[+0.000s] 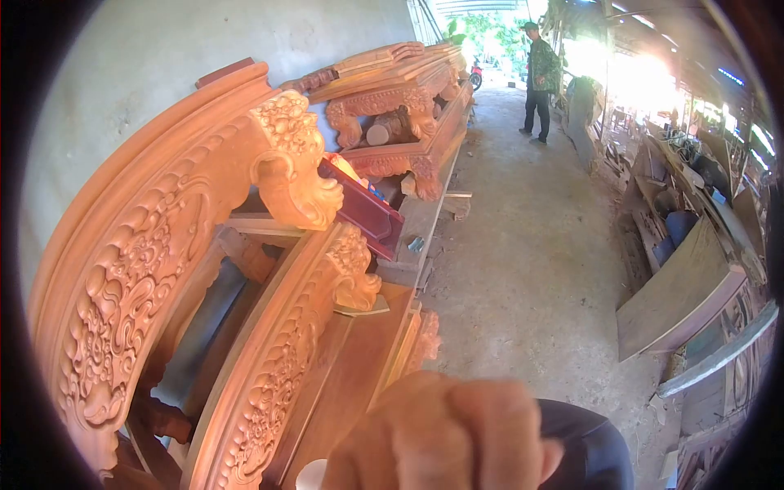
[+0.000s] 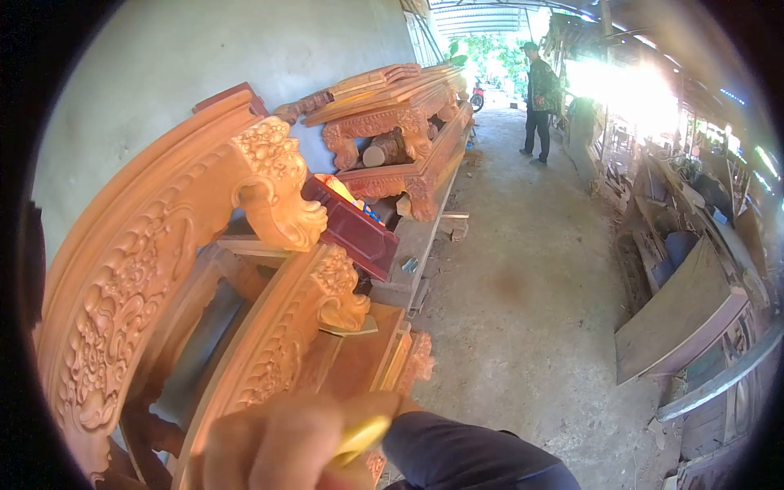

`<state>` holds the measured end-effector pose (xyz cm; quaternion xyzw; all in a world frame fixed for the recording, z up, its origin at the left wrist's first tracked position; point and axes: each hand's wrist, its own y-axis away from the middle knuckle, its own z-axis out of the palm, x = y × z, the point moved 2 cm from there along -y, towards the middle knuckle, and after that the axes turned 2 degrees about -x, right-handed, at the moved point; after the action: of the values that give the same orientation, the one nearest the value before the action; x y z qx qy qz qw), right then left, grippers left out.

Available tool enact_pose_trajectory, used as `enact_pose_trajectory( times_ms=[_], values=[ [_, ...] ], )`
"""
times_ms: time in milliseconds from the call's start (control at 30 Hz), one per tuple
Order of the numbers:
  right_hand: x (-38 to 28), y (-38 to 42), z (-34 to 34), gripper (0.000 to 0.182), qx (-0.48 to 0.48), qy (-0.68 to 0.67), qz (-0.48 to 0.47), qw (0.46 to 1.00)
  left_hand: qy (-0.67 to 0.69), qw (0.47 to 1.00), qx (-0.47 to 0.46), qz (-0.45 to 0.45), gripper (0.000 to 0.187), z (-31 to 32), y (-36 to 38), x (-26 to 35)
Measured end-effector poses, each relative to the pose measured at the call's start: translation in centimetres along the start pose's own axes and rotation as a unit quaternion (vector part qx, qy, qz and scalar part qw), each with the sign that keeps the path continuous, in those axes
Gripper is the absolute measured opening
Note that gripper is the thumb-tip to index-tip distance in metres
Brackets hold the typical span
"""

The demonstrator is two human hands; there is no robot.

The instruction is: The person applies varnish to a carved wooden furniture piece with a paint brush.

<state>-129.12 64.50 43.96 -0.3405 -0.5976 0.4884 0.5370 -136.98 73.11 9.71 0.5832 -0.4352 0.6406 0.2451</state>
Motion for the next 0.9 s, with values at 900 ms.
enact_pose_trajectory(
  times_ms=[900],
  values=[
    [-1.1, -0.3, -24.2, 0.025, 0.090, 0.715, 0.156, 0.675, -0.064, 0.977, 0.203, 0.003, 0.079, -11.8, 3.5, 0.2]
  ],
)
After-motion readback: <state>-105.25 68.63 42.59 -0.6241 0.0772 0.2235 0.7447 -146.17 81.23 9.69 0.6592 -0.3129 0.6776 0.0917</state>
